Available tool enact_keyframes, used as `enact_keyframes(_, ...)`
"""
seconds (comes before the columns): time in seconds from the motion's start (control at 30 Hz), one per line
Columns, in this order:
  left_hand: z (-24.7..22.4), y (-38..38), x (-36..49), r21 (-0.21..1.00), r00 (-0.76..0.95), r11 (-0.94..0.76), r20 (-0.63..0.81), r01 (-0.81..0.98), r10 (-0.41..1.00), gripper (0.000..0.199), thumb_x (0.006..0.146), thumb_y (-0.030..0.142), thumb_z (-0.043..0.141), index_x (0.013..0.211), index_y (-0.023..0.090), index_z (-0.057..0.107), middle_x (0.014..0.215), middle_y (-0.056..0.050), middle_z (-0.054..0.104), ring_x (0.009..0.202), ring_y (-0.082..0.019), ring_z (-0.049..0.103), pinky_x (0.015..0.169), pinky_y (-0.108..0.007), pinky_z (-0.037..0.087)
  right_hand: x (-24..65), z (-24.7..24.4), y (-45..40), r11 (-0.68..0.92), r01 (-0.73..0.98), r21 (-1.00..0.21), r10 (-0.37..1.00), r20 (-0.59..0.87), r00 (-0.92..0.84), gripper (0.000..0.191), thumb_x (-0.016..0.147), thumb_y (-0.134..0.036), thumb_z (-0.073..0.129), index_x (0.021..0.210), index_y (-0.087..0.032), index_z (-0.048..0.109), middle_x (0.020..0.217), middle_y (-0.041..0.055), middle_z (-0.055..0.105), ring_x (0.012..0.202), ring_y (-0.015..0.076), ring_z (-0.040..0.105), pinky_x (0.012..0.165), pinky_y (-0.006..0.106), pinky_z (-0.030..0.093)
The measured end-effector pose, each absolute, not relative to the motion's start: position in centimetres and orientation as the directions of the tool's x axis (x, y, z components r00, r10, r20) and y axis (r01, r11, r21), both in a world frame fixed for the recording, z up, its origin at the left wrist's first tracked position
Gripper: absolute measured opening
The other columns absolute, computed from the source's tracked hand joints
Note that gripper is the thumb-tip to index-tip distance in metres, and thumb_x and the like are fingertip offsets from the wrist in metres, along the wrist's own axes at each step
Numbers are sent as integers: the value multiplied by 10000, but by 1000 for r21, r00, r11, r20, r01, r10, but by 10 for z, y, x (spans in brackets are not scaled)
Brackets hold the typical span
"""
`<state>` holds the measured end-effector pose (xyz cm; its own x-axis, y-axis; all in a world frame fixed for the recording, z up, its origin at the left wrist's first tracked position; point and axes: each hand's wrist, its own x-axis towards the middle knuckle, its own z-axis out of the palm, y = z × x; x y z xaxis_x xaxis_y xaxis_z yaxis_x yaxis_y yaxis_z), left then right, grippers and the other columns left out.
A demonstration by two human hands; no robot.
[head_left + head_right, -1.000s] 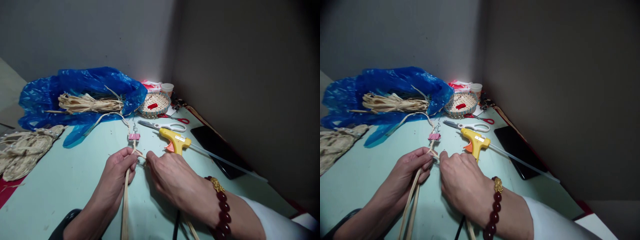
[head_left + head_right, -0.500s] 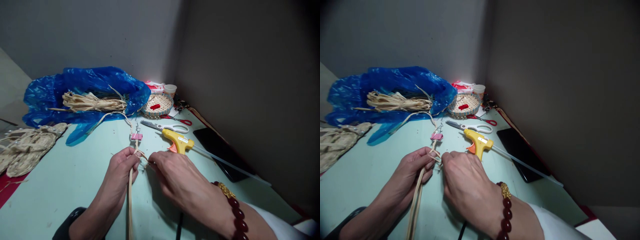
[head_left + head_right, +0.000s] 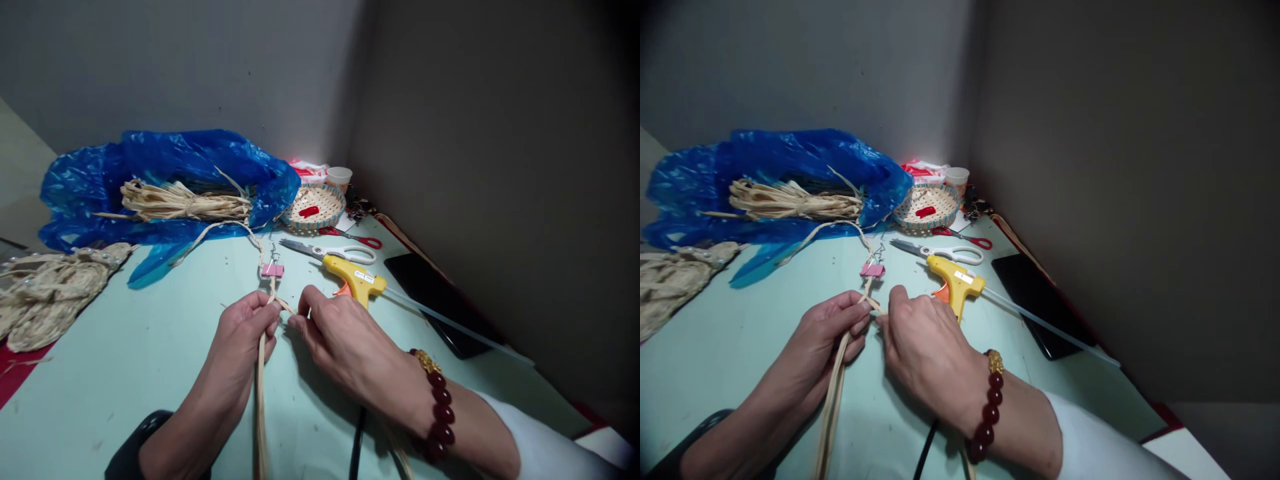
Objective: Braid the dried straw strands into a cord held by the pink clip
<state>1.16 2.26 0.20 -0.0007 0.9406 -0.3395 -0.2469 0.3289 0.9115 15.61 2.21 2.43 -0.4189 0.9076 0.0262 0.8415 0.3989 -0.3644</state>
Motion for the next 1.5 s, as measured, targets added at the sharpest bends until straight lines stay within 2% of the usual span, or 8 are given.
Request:
enact_keyframes(0.17,2,22,12,909,-6,332,-345,-251,939,178,745,224,630,638,177,497,515,90,408,410,-25,303,376,-121,234,158,28,19,431,806,-404,898,104,-428,194,937,-282,426,784,-189,501,557,-17,505,483,127,419,529,260,276)
enact_keyframes(0.33,2,22,12,905,-2,315,-329,-284,944,189,722,215,649,616,171,499,503,87,434,419,-22,326,385,-116,253,151,20,11,501,737,-453,864,226,-449,182,964,-299,387,934,-205,540,659,-4,623,524,128,502,530,255,262)
enact_keyframes(0.43,2,22,10,894,19,327,-337,-305,941,187,711,219,665,621,166,510,494,85,445,398,-18,323,372,-123,232,148,15,11,509,761,-401,859,189,-475,196,954,-289,386,967,-209,565,644,7,639,495,132,489,517,270,221)
enact_keyframes(0.67,1,22,9,911,25,343,-347,-228,938,219,767,250,629,624,173,480,513,86,420,371,-17,299,366,-146,172,153,17,19,453,859,-239,891,151,-428,206,880,-229,415,755,-183,573,544,19,580,429,115,376,498,294,147)
enact_keyframes(0.8,0,22,10,930,31,321,-321,-179,947,205,785,257,615,642,173,495,525,82,430,383,-20,302,375,-149,177,156,21,22,451,863,-229,892,150,-427,136,816,-216,464,728,-188,564,529,10,561,422,113,356,488,292,133)
enact_keyframes(0.97,2,23,11,932,43,328,-326,-153,944,213,766,272,642,636,166,510,515,81,437,385,-17,295,375,-139,200,158,21,26,441,875,-199,896,143,-420,144,792,-207,475,672,-185,551,527,20,577,429,118,400,489,296,138)
enact_keyframes(1.23,0,25,10,941,46,313,-310,-131,950,185,766,291,655,686,166,544,527,82,453,375,-15,298,372,-138,194,157,22,30,457,869,-189,889,124,-441,148,812,-214,482,704,-175,575,552,33,605,446,126,465,489,294,142)
enact_keyframes(1.5,0,22,10,947,21,292,-291,-133,956,210,793,287,632,657,168,526,538,82,439,403,-23,321,386,-130,225,156,20,29,489,857,-162,871,132,-473,250,873,-244,432,666,-172,552,548,48,604,438,150,492,486,308,139)
